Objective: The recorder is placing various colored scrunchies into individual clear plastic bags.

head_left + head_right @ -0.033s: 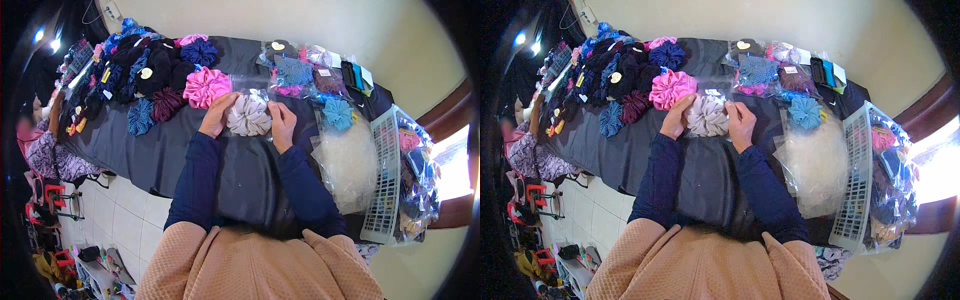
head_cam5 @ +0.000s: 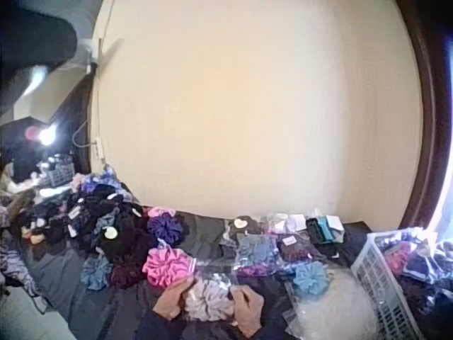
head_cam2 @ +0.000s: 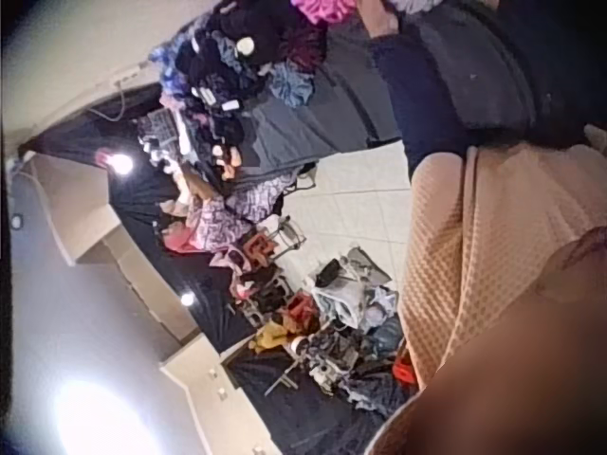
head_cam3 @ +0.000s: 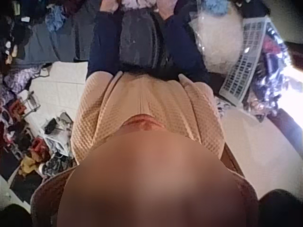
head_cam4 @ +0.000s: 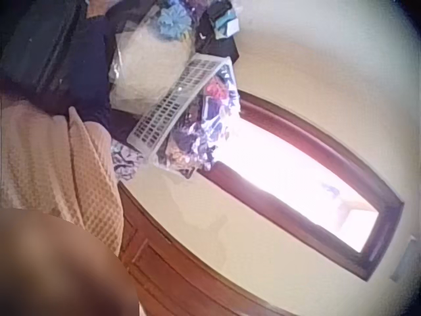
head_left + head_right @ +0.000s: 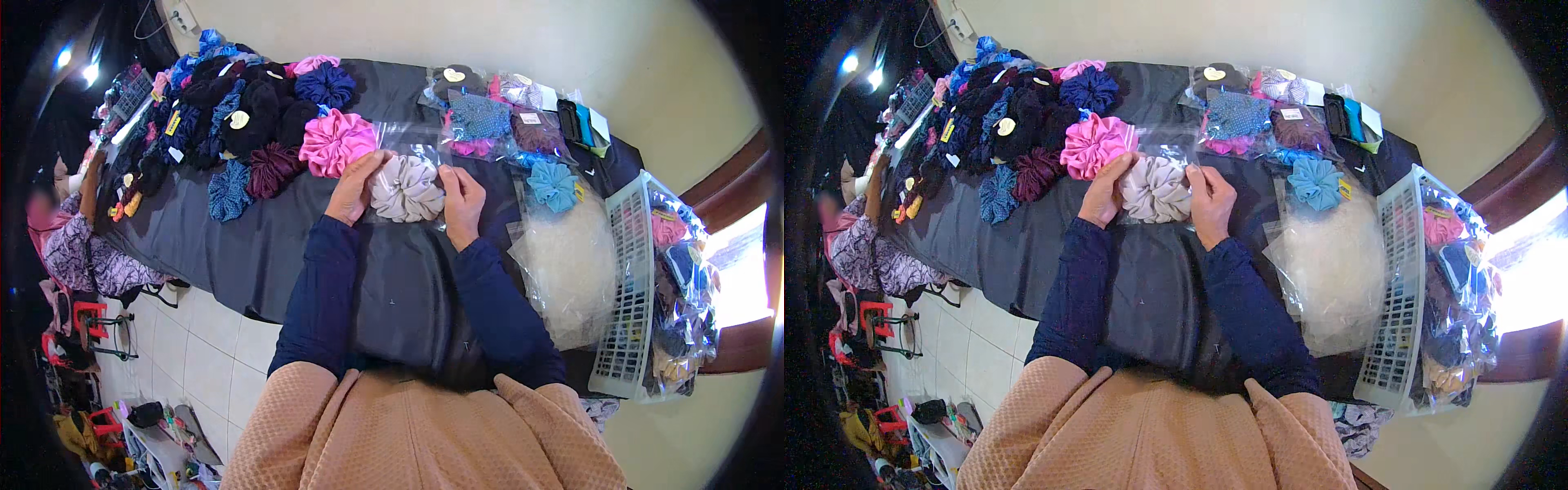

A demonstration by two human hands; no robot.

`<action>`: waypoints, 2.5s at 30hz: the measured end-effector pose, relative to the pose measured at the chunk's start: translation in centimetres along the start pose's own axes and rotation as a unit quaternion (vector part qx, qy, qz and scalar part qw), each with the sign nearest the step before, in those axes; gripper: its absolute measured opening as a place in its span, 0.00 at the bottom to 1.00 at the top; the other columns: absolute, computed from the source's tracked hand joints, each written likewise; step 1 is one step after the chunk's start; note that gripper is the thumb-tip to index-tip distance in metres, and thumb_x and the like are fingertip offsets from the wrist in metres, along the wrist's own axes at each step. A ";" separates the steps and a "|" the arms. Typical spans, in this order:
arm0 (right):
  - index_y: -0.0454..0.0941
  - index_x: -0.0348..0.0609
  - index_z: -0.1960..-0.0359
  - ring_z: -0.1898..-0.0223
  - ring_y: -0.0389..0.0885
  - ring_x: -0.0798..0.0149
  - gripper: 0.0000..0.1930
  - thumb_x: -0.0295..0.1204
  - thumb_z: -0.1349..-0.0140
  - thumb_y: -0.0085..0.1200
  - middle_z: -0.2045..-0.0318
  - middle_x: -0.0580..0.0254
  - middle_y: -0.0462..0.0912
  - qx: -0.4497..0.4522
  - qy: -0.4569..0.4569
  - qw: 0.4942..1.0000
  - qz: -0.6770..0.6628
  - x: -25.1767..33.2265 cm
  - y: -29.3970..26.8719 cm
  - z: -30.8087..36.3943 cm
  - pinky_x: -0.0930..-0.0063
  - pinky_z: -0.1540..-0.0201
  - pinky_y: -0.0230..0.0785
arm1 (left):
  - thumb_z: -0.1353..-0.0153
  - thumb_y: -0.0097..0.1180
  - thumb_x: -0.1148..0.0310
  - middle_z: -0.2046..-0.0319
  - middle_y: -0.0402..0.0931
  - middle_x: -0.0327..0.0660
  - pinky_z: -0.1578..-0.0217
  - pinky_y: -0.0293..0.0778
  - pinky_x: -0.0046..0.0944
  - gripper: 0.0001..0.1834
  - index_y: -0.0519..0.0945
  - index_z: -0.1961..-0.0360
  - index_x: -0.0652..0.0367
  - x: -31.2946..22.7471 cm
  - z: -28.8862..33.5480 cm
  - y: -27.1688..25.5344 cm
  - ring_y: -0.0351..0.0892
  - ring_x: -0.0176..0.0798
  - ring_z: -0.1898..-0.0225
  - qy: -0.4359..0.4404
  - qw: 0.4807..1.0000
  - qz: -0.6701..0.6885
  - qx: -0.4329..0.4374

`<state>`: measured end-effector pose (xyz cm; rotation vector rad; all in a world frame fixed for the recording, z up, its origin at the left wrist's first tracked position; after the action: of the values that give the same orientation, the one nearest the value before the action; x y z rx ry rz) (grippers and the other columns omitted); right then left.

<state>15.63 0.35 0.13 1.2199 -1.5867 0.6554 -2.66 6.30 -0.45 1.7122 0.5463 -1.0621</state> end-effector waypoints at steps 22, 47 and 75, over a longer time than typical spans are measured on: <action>0.80 0.34 0.65 0.70 0.74 0.77 0.09 0.28 0.37 0.52 0.71 0.69 0.80 -0.012 0.030 0.996 -0.083 -1.3 -0.2 -0.5 0.83 0.66 0.66 | 0.36 0.54 0.64 0.65 0.80 0.37 0.57 0.72 0.31 0.11 0.80 0.63 0.61 0.8 -0.7 -0.2 0.77 0.31 0.62 0.027 0.997 0.023 -0.065; 0.80 0.39 0.67 0.75 0.68 0.81 0.04 0.24 0.42 0.55 0.75 0.75 0.75 0.012 0.087 0.991 -0.101 -0.8 0.0 -0.3 0.85 0.72 0.61 | 0.43 0.59 0.74 0.65 0.78 0.35 0.61 0.71 0.30 0.06 0.77 0.64 0.58 0.8 -0.4 0.1 0.76 0.29 0.63 -0.020 0.999 -0.004 -0.047; 0.77 0.39 0.69 0.69 0.72 0.78 0.04 0.21 0.39 0.49 0.71 0.72 0.77 0.037 0.078 0.987 -0.135 -1.7 -0.4 -0.8 0.84 0.63 0.64 | 0.46 0.53 0.76 0.62 0.76 0.38 0.54 0.68 0.33 0.03 0.75 0.70 0.58 0.6 -0.5 -0.3 0.74 0.35 0.60 -0.010 0.999 0.036 -0.039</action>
<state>16.33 1.61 -1.22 1.3734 -1.2508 0.6218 -2.37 6.80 -1.03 1.6401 0.5032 -0.9933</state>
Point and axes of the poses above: each hand's wrist, its own z-axis away from the middle knuckle, its own y-axis out of the palm, x = y × z, the point moved 3 cm from there along -z, towards the middle knuckle
